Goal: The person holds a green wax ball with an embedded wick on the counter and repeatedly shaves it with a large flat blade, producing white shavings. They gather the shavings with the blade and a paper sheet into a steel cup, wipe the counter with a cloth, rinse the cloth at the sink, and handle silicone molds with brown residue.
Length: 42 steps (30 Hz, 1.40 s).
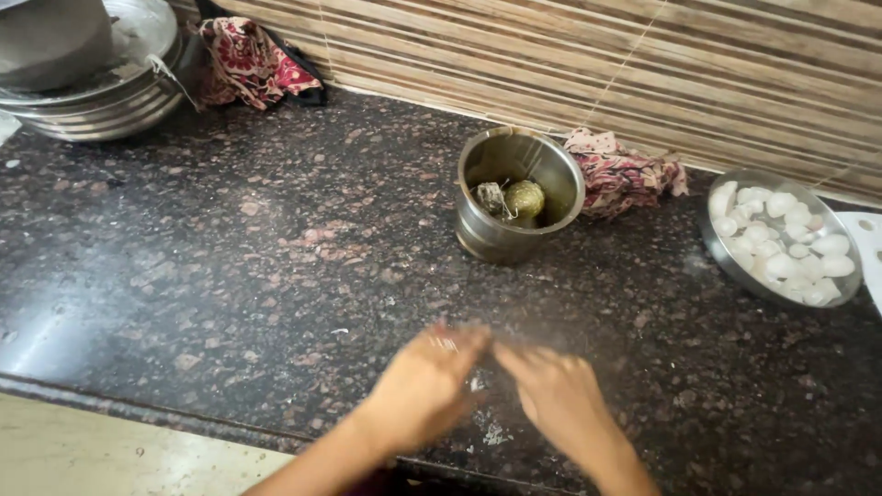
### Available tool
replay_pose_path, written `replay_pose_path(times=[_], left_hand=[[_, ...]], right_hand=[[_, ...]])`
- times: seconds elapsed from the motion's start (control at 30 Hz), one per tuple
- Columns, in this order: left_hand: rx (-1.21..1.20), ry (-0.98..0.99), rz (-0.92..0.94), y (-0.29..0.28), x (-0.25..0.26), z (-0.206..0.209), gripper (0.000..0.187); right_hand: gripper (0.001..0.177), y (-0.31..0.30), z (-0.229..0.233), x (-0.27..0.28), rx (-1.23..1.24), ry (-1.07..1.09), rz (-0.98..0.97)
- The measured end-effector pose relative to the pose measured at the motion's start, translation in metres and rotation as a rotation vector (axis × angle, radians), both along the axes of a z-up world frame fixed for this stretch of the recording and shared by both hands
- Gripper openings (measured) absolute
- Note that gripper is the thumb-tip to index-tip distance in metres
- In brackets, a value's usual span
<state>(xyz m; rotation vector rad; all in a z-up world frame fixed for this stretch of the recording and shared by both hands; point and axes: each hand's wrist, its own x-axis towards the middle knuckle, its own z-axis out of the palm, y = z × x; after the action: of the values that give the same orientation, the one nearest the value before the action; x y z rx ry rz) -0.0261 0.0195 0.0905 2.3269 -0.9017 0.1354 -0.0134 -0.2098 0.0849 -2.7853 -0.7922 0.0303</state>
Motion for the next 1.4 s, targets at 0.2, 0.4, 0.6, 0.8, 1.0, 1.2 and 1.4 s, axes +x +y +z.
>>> replay_pose_path(times=[0.2, 0.4, 0.6, 0.8, 1.0, 1.2, 1.4], left_hand=[[0.232, -0.187, -0.077, -0.038, -0.042, -0.027, 0.058], [0.299, -0.337, -0.05, -0.069, -0.069, -0.067, 0.051], [0.431, -0.409, -0.033, -0.069, -0.072, -0.056, 0.055], [0.457, -0.391, 0.064, -0.079, -0.082, -0.043, 0.06], [0.575, -0.406, 0.02, -0.086, -0.098, -0.066, 0.059], [0.541, -0.407, 0.062, -0.079, -0.078, -0.056, 0.059], [0.534, -0.447, 0.011, -0.077, -0.093, -0.081, 0.055]], right_hand=[[0.048, -0.042, -0.018, -0.053, 0.095, -0.001, 0.07], [0.042, -0.075, -0.068, -0.079, -0.045, 0.016, 0.122], [0.048, -0.068, -0.059, -0.077, 0.096, -0.131, 0.241], [0.047, -0.059, -0.033, -0.088, 0.14, -0.166, 0.22], [0.043, -0.076, -0.074, -0.095, 0.121, -0.173, 0.244], [0.054, -0.049, -0.042, -0.089, 0.111, -0.18, 0.174], [0.049, -0.058, -0.068, -0.102, 0.128, -0.211, 0.164]])
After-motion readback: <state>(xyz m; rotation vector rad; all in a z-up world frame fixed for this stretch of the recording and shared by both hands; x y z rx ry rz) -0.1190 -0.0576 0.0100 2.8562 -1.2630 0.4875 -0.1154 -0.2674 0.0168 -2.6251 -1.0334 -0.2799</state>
